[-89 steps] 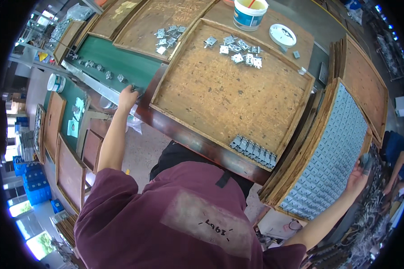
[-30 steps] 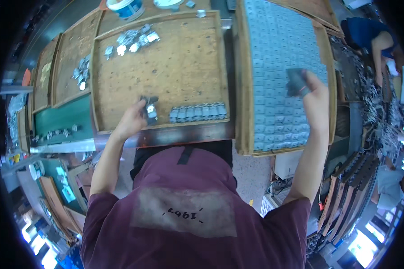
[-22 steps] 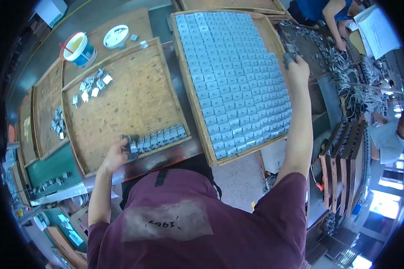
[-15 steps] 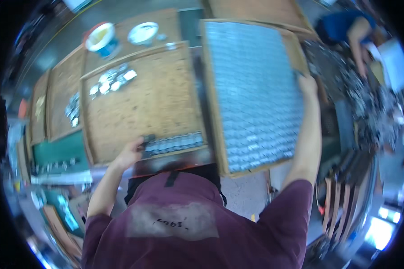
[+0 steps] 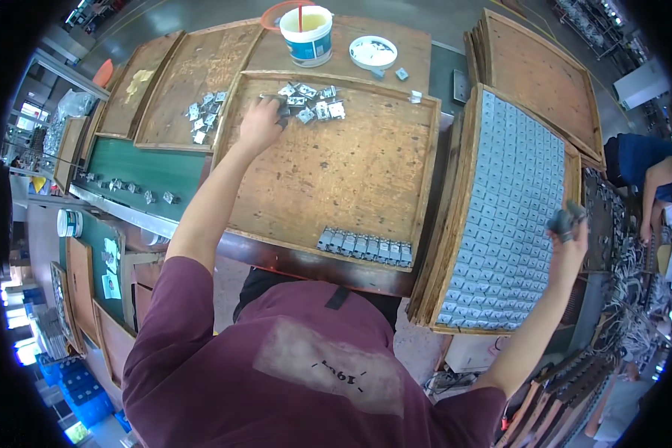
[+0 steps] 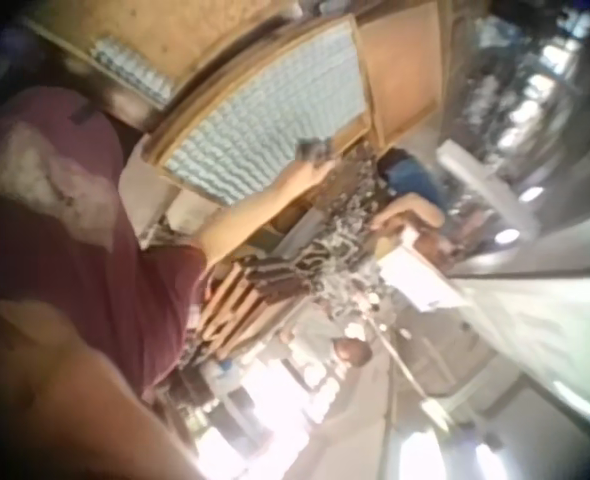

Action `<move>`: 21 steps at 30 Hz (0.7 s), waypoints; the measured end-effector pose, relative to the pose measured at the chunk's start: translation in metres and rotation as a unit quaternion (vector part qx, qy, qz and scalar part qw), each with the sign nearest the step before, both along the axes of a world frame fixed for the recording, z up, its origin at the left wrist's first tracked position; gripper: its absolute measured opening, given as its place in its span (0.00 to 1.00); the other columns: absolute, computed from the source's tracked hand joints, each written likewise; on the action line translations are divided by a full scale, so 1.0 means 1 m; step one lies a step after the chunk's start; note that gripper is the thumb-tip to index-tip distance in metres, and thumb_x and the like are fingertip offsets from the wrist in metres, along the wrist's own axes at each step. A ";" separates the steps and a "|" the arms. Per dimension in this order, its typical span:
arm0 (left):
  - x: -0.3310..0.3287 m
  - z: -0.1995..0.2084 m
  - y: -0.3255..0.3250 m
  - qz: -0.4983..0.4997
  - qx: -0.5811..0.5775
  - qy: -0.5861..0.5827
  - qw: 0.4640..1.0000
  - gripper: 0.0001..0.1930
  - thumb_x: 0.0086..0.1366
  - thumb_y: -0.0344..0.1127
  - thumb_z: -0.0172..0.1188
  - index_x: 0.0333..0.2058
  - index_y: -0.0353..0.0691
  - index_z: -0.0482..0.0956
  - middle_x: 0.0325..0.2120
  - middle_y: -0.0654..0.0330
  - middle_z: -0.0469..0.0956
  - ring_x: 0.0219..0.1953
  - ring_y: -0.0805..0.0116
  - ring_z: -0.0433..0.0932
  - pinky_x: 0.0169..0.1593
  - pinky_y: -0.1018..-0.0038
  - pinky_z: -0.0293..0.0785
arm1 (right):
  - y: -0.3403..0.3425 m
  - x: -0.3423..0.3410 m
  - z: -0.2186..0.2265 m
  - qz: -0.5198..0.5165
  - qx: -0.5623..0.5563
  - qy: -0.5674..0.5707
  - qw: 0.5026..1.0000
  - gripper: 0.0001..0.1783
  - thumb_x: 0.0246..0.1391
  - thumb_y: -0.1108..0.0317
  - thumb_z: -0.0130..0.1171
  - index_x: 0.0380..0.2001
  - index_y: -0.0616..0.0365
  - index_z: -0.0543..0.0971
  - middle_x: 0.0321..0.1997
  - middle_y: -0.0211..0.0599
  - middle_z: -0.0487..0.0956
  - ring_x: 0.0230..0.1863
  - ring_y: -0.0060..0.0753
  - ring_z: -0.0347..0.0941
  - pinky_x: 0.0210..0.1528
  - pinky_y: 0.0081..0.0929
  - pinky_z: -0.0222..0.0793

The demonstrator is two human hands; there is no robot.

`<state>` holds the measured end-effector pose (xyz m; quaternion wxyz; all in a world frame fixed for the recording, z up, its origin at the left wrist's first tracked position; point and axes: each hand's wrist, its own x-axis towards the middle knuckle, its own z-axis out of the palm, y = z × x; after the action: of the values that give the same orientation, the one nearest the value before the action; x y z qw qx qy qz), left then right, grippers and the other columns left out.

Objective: Manually assemble electronic components and organize them into specialized trays.

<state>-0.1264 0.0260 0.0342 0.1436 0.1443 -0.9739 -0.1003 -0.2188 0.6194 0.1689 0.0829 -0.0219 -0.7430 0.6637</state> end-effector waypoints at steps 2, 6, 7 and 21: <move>0.002 0.005 0.010 0.015 -0.009 -0.033 0.999 0.13 0.54 0.35 0.64 0.38 0.41 0.75 0.44 0.54 0.76 0.51 0.52 0.72 0.51 0.59 0.73 | -0.016 0.027 -0.001 0.024 -0.009 -0.003 1.000 0.13 0.61 0.68 0.59 0.47 0.62 0.76 0.38 0.31 0.77 0.34 0.21 0.71 0.34 0.19 0.65; 0.028 0.005 0.044 0.142 0.126 -0.147 0.971 0.15 0.53 0.37 0.66 0.39 0.42 0.75 0.42 0.54 0.78 0.51 0.53 0.73 0.52 0.60 0.71 | -0.043 0.078 -0.013 0.078 0.043 -0.020 0.996 0.14 0.61 0.68 0.59 0.47 0.63 0.77 0.34 0.31 0.77 0.29 0.20 0.70 0.29 0.18 0.65; 0.038 0.003 0.048 0.140 0.126 -0.148 0.971 0.15 0.53 0.37 0.66 0.39 0.42 0.75 0.42 0.54 0.78 0.51 0.53 0.73 0.52 0.60 0.71 | -0.051 0.087 -0.014 0.065 0.059 -0.035 0.996 0.14 0.61 0.68 0.59 0.47 0.63 0.77 0.34 0.30 0.77 0.28 0.20 0.70 0.28 0.18 0.65; 0.002 0.002 0.020 -0.045 0.045 -0.115 0.991 0.16 0.52 0.29 0.60 0.42 0.41 0.74 0.46 0.52 0.71 0.51 0.48 0.72 0.50 0.56 0.72 | -0.157 0.142 -0.011 0.182 0.011 -0.081 0.980 0.09 0.59 0.71 0.59 0.42 0.62 0.78 0.31 0.28 0.77 0.27 0.21 0.74 0.28 0.19 0.70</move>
<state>-0.1245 0.0456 0.0360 0.0193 0.1177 -0.9839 -0.1332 -0.0771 0.4620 0.1582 -0.0995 0.0607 -0.7458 0.6559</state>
